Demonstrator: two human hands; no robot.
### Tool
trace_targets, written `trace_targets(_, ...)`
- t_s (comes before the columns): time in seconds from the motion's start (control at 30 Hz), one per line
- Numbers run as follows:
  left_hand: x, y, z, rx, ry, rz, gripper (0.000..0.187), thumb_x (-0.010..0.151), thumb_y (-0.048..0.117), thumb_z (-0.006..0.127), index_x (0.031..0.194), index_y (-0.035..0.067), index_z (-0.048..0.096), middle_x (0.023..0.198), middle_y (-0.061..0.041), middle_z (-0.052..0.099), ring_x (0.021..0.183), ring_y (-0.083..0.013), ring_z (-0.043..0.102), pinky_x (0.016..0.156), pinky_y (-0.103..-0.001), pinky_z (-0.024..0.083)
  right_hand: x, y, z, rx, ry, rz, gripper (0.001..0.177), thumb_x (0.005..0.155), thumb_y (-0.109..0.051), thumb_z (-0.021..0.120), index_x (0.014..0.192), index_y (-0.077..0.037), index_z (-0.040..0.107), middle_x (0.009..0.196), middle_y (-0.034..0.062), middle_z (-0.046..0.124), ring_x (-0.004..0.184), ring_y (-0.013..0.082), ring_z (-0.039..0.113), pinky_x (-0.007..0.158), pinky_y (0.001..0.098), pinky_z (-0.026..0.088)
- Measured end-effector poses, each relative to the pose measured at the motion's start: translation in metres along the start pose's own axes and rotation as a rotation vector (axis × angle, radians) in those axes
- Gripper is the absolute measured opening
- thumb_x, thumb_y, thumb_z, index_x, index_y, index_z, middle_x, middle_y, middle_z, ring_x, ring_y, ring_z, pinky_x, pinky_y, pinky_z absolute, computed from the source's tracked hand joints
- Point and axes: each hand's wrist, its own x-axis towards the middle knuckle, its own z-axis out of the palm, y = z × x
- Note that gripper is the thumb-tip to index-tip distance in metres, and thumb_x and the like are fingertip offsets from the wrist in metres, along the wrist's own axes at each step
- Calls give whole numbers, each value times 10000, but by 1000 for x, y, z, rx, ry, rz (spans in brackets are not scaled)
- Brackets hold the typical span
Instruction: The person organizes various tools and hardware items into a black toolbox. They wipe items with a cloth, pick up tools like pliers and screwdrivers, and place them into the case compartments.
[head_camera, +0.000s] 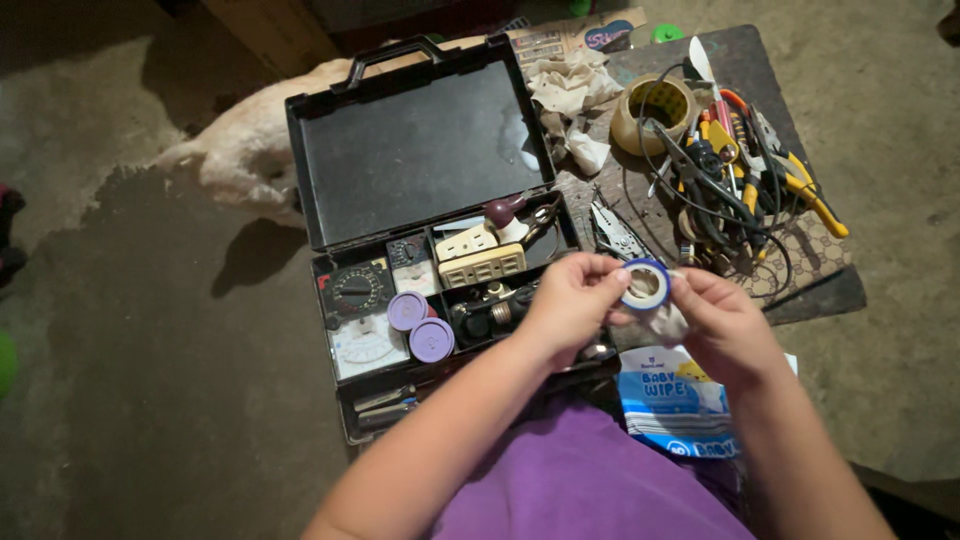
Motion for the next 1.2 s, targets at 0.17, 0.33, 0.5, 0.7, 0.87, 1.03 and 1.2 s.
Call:
trace_targets(0.17,22,49,-57,809,338,548,116,872,123,742,960,49,731,956,-126,686,886,-305,694,808,-413,564,5,2,-24,-54,188,-140,304,1155,-243,559,1193,36,672,1018,131,724,822,198,683,724,344,553)
trace_targets(0.33,45,59,-75,1308,245,698,146,746,141,742,878,81,751,860,-147,709,871,-382,672,757,-479,538,4,-11,-31,-24,310,-191,268,1100,-214,562,1197,13,667,1060,105,734,869,189,711,800,349,589)
trace_targets(0.5,69,41,-74,1576,73,726,108,790,121,649,766,110,754,798,-108,718,863,-334,684,712,-456,565,-5,-6,-40,-41,320,-177,256,1087,-204,570,1179,10,677,1015,100,736,827,177,707,764,327,579)
trace_targets(0.7,82,31,-75,1764,41,760,130,754,132,648,715,120,771,851,-103,700,871,-308,682,661,-436,567,-10,-11,-67,-70,430,-227,222,1094,-178,572,1118,7,694,973,73,730,792,142,681,740,298,558)
trace_targets(0.87,77,30,-72,1820,64,732,133,757,149,657,712,104,774,875,-111,677,878,-298,675,671,-416,567,-5,-24,-80,-207,557,-378,183,1084,-150,634,1126,12,707,1005,52,730,821,111,659,765,253,537)
trace_targets(1.03,65,35,-72,1703,86,747,114,771,116,664,809,111,771,883,-130,650,904,-330,646,706,-441,542,45,-57,-95,-618,661,-531,189,1036,-146,739,1058,41,713,922,64,689,768,118,612,673,280,481)
trace_targets(1.2,41,44,-57,1461,175,817,185,754,176,760,896,69,711,933,-153,626,911,-355,610,711,-456,506,117,-84,-92,-1172,605,-522,257,899,-42,685,1147,-54,752,1028,116,730,904,215,710,796,333,551)
